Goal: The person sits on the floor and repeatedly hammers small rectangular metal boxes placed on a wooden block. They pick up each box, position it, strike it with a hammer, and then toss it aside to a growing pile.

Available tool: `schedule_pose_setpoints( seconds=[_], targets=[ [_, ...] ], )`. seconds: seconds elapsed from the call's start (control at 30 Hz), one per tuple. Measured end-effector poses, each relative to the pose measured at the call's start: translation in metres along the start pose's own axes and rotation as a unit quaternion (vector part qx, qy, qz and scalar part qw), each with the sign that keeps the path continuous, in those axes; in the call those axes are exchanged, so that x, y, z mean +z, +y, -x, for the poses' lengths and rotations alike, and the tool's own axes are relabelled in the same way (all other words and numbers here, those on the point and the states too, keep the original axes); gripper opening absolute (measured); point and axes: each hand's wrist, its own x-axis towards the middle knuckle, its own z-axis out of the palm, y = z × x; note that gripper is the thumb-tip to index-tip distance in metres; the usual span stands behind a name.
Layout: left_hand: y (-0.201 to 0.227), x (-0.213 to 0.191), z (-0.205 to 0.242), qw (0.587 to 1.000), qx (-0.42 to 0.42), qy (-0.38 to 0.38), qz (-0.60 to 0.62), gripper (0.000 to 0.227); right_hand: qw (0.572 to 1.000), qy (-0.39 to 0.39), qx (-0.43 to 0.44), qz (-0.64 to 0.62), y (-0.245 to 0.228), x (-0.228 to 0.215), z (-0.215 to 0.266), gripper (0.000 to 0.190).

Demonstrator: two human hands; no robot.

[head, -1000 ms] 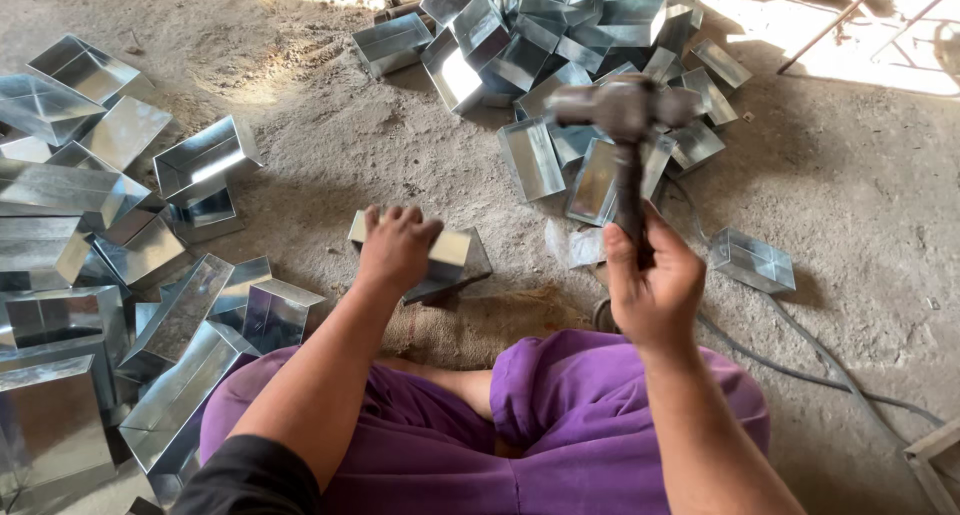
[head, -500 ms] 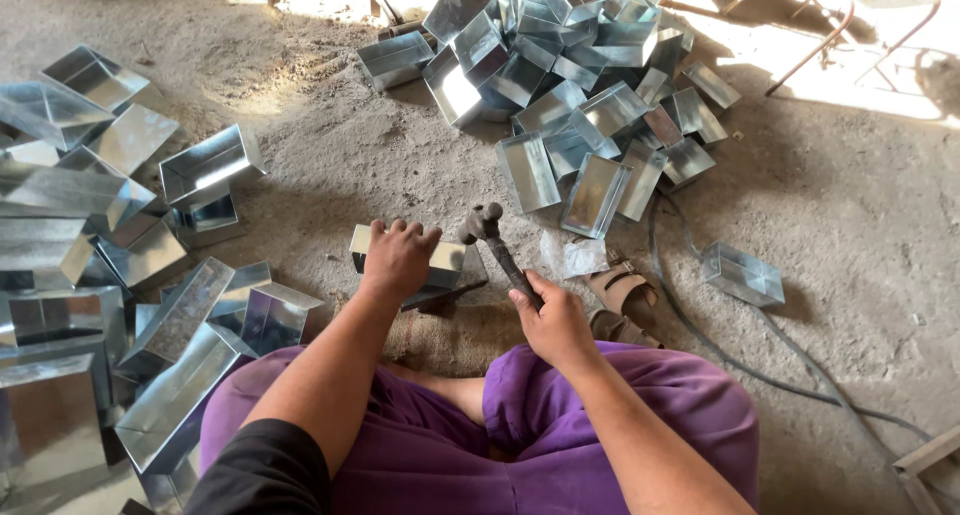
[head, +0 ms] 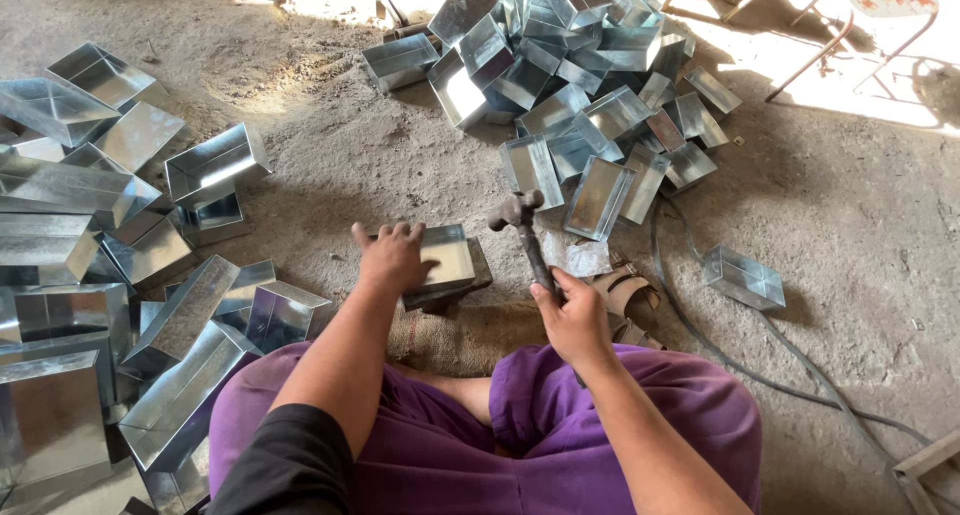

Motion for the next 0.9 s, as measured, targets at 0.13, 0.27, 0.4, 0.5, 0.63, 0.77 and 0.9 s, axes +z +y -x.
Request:
schedule_pose_setpoints(
  seconds=[0.13, 0.27, 0.4, 0.5, 0.63, 0.77, 0.9],
  targets=[
    [-0.010, 0.008, 0.005, 0.997, 0.022, -0.066, -0.017, 0.135, 0.998, 0.023, -0.051, -0.030, 0.007, -0.003, 0.018, 0.030],
    [-0.010, 0.018, 0.002, 0.997, 0.043, -0.022, -0.053, 0.144, 0.992, -0.062, 0.113, 0.019, 0.030, 0.025, 0.020, 0.033],
    [-0.012, 0.020, 0.000, 0.997, 0.052, -0.026, -0.047, 0.137, 0.989, 0.007, -0.136, 0.066, 0.048, 0.042, 0.015, 0.039],
    [-0.024, 0.016, -0.004, 0.995, 0.051, -0.087, 0.014, 0.136, 0.984, 0.030, -0.174, 0.011, 0.039, 0.029, 0.016, 0.039],
    [-0.065, 0.019, -0.016, 0.944, -0.008, -0.224, 0.241, 0.138, 0.966, 0.090, -0.203, -0.132, 0.000, -0.011, 0.019, 0.025],
    [-0.099, 0.049, -0.019, 0.866, -0.117, -0.313, 0.371, 0.137, 0.908, 0.182, -0.285, -0.246, -0.026, -0.037, 0.023, 0.026],
    [-0.106, 0.062, -0.032, 0.875, -0.084, -0.305, 0.366, 0.138, 0.868, 0.192, -0.312, -0.335, -0.019, 0.000, 0.013, 0.039]
  ],
)
